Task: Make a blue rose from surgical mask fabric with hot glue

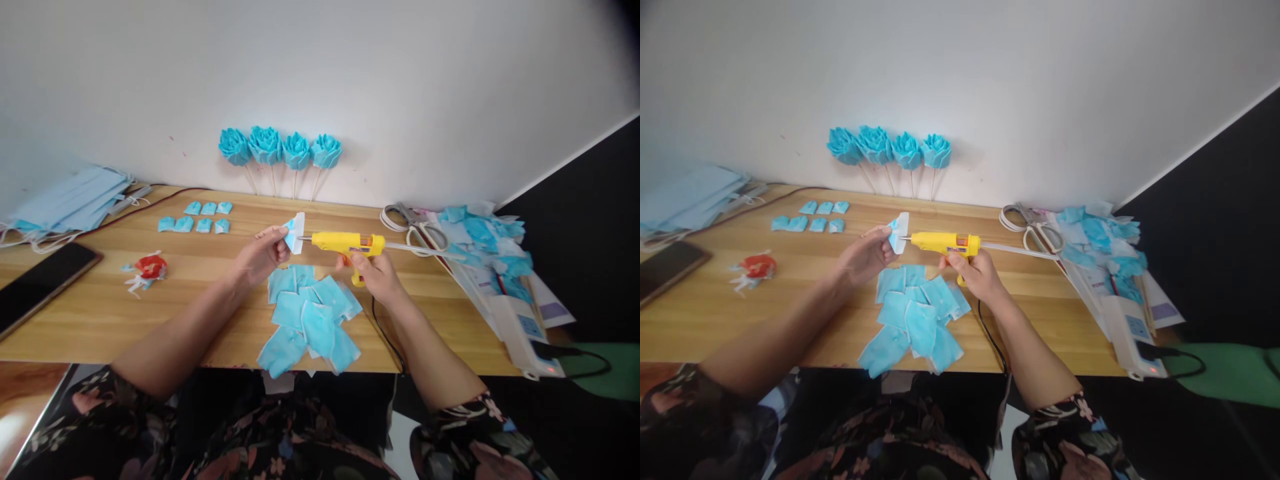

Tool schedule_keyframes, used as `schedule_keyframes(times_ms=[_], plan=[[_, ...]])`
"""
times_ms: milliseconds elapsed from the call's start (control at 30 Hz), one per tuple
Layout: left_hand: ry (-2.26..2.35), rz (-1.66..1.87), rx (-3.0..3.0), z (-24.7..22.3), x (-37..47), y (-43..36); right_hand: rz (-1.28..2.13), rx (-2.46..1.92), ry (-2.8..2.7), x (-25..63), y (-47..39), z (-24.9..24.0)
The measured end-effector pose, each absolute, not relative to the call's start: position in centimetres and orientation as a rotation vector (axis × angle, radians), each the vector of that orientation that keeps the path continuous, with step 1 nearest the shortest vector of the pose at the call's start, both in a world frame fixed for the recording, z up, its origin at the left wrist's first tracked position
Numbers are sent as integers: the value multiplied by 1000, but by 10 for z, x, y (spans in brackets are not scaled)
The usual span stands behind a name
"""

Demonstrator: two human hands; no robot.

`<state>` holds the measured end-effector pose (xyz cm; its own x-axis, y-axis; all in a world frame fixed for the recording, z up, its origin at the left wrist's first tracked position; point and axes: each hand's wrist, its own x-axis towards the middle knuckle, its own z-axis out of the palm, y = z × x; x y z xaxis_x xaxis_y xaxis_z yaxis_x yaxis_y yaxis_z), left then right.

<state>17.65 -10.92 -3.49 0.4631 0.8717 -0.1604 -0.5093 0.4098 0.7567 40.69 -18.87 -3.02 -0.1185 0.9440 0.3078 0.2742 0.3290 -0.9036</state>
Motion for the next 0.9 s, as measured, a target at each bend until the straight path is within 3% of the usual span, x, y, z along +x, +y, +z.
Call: schedule_keyframes(times_ms=[900], plan=[[557, 919, 694, -38, 175, -108, 777, -1224, -1710, 405, -190, -29]])
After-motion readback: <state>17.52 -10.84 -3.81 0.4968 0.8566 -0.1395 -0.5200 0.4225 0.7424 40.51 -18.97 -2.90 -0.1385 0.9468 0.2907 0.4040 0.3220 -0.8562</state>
